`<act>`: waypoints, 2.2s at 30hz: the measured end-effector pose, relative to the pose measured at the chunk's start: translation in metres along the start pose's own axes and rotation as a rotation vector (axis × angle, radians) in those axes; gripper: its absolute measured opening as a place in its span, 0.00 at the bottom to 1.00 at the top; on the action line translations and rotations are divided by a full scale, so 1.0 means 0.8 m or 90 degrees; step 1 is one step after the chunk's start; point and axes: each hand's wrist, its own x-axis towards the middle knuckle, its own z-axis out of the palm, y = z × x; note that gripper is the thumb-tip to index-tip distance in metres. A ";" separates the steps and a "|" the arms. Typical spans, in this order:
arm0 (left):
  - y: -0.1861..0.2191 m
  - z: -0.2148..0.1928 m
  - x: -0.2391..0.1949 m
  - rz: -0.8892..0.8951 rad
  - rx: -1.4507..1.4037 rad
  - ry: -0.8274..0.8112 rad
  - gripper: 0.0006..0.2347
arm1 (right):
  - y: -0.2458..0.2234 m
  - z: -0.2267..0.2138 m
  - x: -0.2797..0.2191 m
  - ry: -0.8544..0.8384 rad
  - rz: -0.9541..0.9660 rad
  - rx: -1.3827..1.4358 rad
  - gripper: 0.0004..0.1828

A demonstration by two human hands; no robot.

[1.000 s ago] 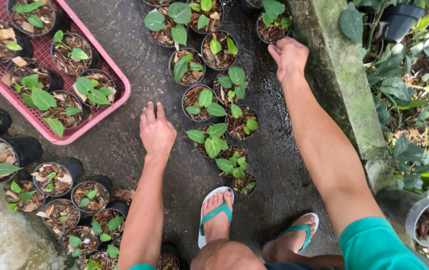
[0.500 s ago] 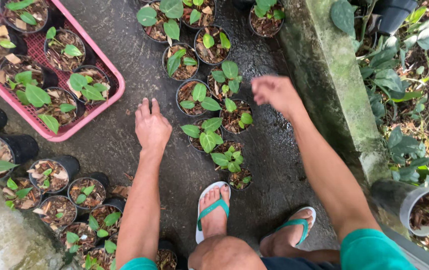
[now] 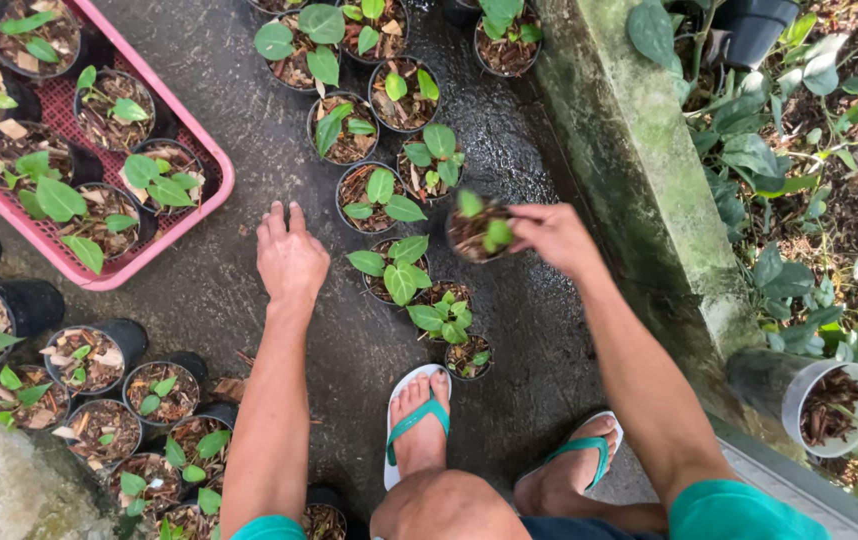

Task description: The person moves small potted plants from the ground into a pink plastic basket and then places them back down in a different arrangement. The person handles the pots one at a time, picking them up and setting them down repeatedly.

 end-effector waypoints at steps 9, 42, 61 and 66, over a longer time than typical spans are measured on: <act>0.002 0.000 0.002 -0.002 -0.003 -0.008 0.22 | 0.000 -0.039 0.059 0.290 -0.074 0.316 0.20; 0.042 -0.026 -0.074 -0.141 -0.483 -0.010 0.17 | -0.022 0.127 0.057 0.101 -0.036 0.311 0.30; 0.074 0.000 -0.133 -0.423 -1.017 -0.180 0.19 | 0.007 0.086 0.014 0.269 -0.069 0.295 0.20; 0.076 -0.002 -0.125 -0.415 -0.981 -0.184 0.19 | 0.037 0.026 -0.007 0.418 -0.050 0.304 0.19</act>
